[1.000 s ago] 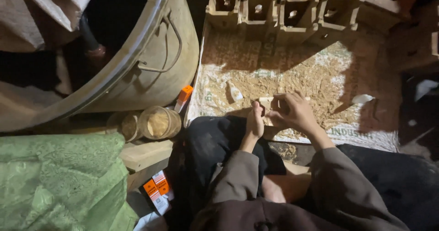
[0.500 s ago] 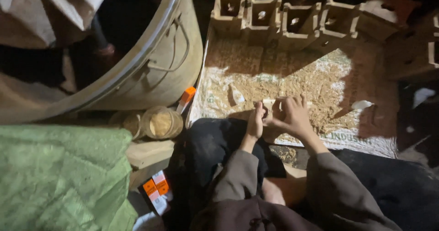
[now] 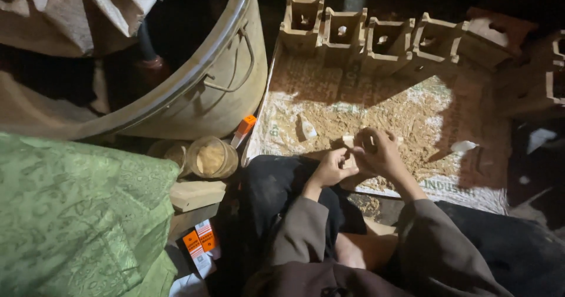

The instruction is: Assembling a complex wooden structure by applying glue to small wooden blocks and joining them together.

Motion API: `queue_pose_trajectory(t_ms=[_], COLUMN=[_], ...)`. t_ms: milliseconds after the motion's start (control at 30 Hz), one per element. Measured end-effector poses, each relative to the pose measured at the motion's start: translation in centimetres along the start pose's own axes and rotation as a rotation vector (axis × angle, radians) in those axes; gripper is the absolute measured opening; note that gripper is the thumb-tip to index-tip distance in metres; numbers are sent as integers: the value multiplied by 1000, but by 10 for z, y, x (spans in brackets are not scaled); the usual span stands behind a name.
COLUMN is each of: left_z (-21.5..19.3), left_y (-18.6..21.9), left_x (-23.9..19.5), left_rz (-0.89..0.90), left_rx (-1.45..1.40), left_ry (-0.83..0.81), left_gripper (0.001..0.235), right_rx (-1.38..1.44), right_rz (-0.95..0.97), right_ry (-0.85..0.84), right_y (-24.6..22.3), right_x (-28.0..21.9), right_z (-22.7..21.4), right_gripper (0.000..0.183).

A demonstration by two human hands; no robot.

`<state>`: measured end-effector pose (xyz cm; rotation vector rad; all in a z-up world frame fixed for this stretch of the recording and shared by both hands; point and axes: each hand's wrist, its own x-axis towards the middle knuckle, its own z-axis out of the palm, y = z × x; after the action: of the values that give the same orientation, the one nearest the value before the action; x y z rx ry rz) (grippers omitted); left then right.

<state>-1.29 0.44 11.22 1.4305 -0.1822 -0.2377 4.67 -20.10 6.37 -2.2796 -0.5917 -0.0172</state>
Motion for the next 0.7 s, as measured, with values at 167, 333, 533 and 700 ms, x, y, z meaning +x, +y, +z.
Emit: queue_pose_trajectory(t_ms=[167, 333, 533, 700], left_z=[5, 10, 12, 1], left_y=[-28, -35, -47, -43], left_x=[5, 6, 12, 11], left_rz=[15, -6, -13, -37], left_rx=[-7, 76, 173, 158], left_ry=[40, 75, 123, 96], left_gripper=[32, 28, 29, 32], right_rx=[314, 187, 171, 136], right_rz=[-66, -59, -119, -133], right_ry=[216, 182, 156, 208], right_y=[-35, -32, -24, -13], right_x=[-16, -26, -28, -25], right_z=[-32, -29, -24, -12], right_gripper=[59, 98, 98, 106])
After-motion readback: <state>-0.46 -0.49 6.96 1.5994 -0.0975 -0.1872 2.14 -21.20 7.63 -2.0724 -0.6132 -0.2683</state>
